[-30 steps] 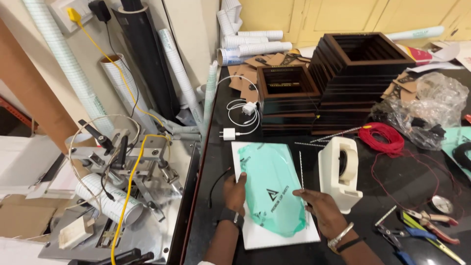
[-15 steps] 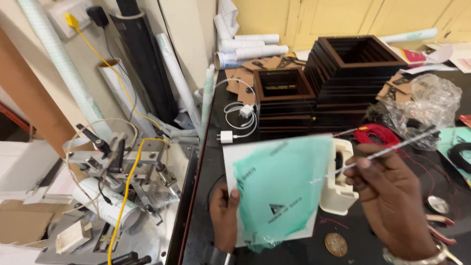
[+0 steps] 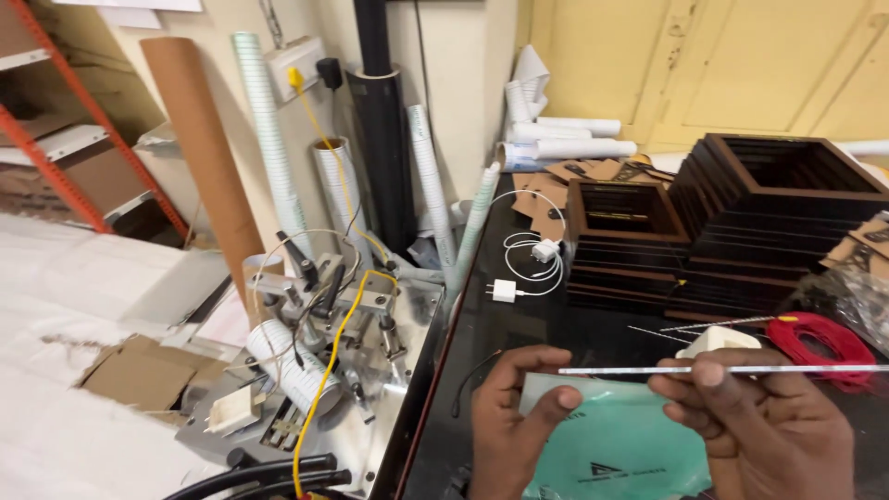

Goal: The person handles a teal laser-safe sheet on a workbench, measures it with a steel ruler, and works a length of red wire, twisting and trimming it with pliers. They then tape the wire flat against the sheet using a desk tape dispenser, pressing the tape down by hand.

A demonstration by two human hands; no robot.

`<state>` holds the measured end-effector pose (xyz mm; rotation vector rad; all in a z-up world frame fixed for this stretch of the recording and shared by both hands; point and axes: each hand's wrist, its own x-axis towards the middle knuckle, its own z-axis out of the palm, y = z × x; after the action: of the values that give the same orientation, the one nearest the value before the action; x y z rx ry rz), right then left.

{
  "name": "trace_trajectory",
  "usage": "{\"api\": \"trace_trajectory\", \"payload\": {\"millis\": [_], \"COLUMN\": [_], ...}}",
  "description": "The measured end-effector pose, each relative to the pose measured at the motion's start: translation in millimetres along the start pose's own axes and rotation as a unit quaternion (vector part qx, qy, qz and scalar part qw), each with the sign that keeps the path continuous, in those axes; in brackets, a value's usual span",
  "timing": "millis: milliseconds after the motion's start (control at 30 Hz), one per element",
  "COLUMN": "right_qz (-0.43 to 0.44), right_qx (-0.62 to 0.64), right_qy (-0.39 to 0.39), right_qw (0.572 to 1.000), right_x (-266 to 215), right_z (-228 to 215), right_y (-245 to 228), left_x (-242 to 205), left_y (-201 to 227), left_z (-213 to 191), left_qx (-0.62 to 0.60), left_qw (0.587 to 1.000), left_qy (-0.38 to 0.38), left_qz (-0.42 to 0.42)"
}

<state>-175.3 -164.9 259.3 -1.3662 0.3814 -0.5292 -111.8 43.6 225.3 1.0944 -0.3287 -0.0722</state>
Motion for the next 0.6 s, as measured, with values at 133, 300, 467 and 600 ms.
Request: {"api": "trace_trajectory", "payload": {"millis": [133, 300, 467, 600], "right_qz": [0.025, 0.047, 0.067, -0.001], "right_qx": [-0.012, -0.025, -0.065, -0.113], "right_qy": [-0.008, -0.017, -0.005, -0.001], "right_qw": [1.000, 0.998, 0.996, 0.994], "right_x": [-10.4, -8.9, -16.0, 6.2], "right_z": [17.8, 11.0, 22.4, -27.2], "right_y": [0.9, 5.3, -8.5, 10.1], "left_x": [-7.2, -12.8, -13.7, -12.6], "left_y": [3.8, -3.6, -6.1, -6.4], "left_z": [3.4, 3.1, 1.0, 0.6], "left_qx": [0.010, -0.017, -0.034, -0.030], "left_qw": [1.000, 0.999, 0.999, 0.998], "left_qy": [0.011, 0.032, 0.034, 0.047], "left_qz": [-0.018, -0.014, -0.013, -0.014]}}
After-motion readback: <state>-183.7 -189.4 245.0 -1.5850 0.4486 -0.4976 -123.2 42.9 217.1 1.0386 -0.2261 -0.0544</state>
